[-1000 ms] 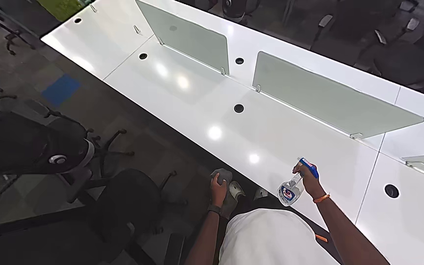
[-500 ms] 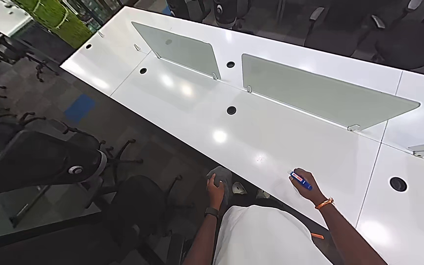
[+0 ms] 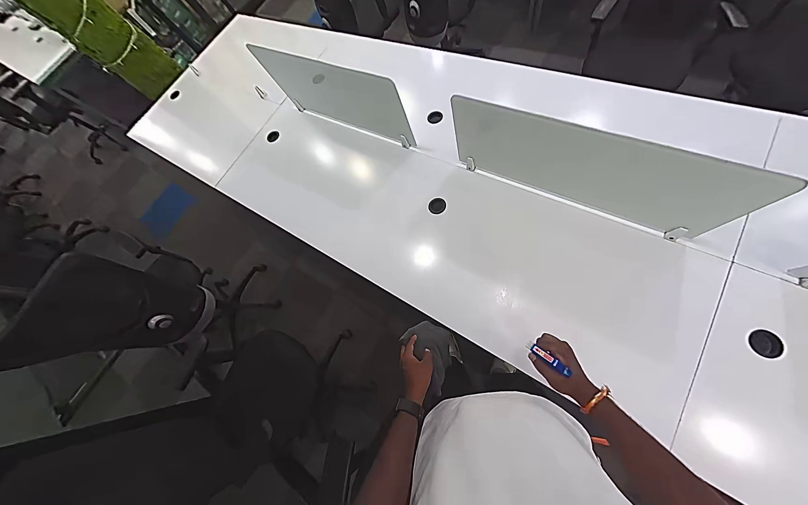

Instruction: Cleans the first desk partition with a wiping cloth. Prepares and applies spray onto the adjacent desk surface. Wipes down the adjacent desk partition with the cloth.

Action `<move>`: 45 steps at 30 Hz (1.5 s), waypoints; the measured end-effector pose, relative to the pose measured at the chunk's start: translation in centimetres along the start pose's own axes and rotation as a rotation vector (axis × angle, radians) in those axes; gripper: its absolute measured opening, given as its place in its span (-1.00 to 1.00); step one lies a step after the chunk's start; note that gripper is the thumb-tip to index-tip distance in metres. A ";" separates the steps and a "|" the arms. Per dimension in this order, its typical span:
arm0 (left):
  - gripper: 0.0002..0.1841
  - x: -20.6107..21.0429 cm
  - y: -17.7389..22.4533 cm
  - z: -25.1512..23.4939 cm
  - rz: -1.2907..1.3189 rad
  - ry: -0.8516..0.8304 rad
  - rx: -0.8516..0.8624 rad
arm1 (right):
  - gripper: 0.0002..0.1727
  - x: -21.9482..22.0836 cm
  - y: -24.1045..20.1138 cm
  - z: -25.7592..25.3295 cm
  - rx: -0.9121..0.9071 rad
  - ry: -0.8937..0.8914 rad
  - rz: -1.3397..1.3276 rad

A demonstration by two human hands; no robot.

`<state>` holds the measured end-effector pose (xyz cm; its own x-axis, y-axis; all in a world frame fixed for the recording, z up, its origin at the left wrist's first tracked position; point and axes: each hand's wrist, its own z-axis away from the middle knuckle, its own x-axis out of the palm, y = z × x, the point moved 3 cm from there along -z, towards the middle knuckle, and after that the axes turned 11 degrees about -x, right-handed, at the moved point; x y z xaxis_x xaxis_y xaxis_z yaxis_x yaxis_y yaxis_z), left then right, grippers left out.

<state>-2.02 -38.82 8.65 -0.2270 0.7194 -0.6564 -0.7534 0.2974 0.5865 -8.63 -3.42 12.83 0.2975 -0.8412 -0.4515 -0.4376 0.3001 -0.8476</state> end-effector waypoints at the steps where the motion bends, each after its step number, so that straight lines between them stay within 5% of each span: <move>1: -0.43 0.0 0.0 0.1 -0.006 0.003 -0.003 | -0.59 0.9 -0.1 -0.6 0.006 -0.026 -0.007; 6: -0.43 -0.9 -1.0 0.8 0.034 0.048 -0.009 | -0.64 4.5 -0.1 -4.9 -0.073 -0.092 -0.182; 11: -0.44 -1.8 -2.3 1.3 0.065 0.082 -0.071 | -0.58 4.8 -2.4 -8.6 -0.089 0.021 -0.001; 28: -0.43 -0.7 -1.5 0.6 0.072 0.033 -0.055 | -0.69 -6.4 2.5 -8.1 0.077 0.491 0.051; 36: -0.43 0.8 -0.1 0.2 0.035 -0.012 0.001 | -0.62 -5.9 5.7 -15.3 0.207 0.282 0.066; 42: -0.43 0.3 0.0 0.3 0.059 0.021 0.000 | -0.67 -2.4 2.7 -17.8 -0.104 0.094 0.094; 45: -0.43 -0.1 -1.1 0.5 0.081 0.043 -0.031 | -0.64 -0.2 1.6 -16.7 -0.073 0.057 0.012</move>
<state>-0.89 -38.87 8.31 -0.3134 0.7126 -0.6277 -0.7502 0.2195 0.6238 -23.58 -10.32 16.20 0.2444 -0.8625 -0.4431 -0.5020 0.2784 -0.8188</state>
